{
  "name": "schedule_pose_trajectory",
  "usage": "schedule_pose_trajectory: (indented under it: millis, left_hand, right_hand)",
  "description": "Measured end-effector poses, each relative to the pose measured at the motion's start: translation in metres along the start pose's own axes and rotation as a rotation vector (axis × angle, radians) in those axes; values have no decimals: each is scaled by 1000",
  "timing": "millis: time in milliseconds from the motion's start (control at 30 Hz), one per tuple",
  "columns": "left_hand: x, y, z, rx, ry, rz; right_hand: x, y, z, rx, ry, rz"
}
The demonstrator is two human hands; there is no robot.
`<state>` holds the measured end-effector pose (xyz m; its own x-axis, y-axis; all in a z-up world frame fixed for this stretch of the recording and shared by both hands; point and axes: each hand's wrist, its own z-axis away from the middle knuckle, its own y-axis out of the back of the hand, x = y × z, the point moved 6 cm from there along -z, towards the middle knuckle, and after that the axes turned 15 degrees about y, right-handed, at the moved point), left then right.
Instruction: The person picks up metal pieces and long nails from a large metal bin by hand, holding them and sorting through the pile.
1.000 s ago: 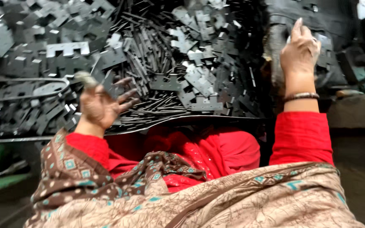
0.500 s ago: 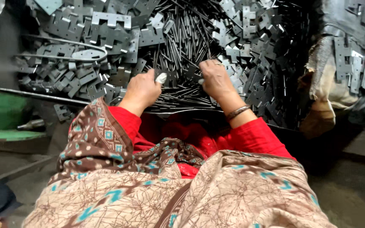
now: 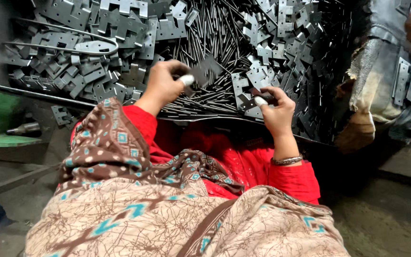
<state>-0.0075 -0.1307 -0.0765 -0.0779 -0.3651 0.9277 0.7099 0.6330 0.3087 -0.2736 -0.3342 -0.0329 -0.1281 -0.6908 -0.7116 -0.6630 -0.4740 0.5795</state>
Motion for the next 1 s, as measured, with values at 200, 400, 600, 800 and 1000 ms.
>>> schedule_pose_trajectory:
  millis: [200,400,600,800,1000]
  left_hand:
    - [42,27,21,-505,100,1121]
    - [81,34,-19,-473,31,1162]
    - [26,-24,-77,97,-302,-821]
    - [3,-52,-75,19,-434,-1130]
    - [33,-47,-65,110,-666,-720]
  right_hand:
    - [17,-15,8,77,7,-246]
    - [-1,-16,9,146,189,3]
    - [-10,-14,10,163,234,69]
    - [-3,-12,9,145,136,-1]
    - [34,-4,11,364,-192,-657]
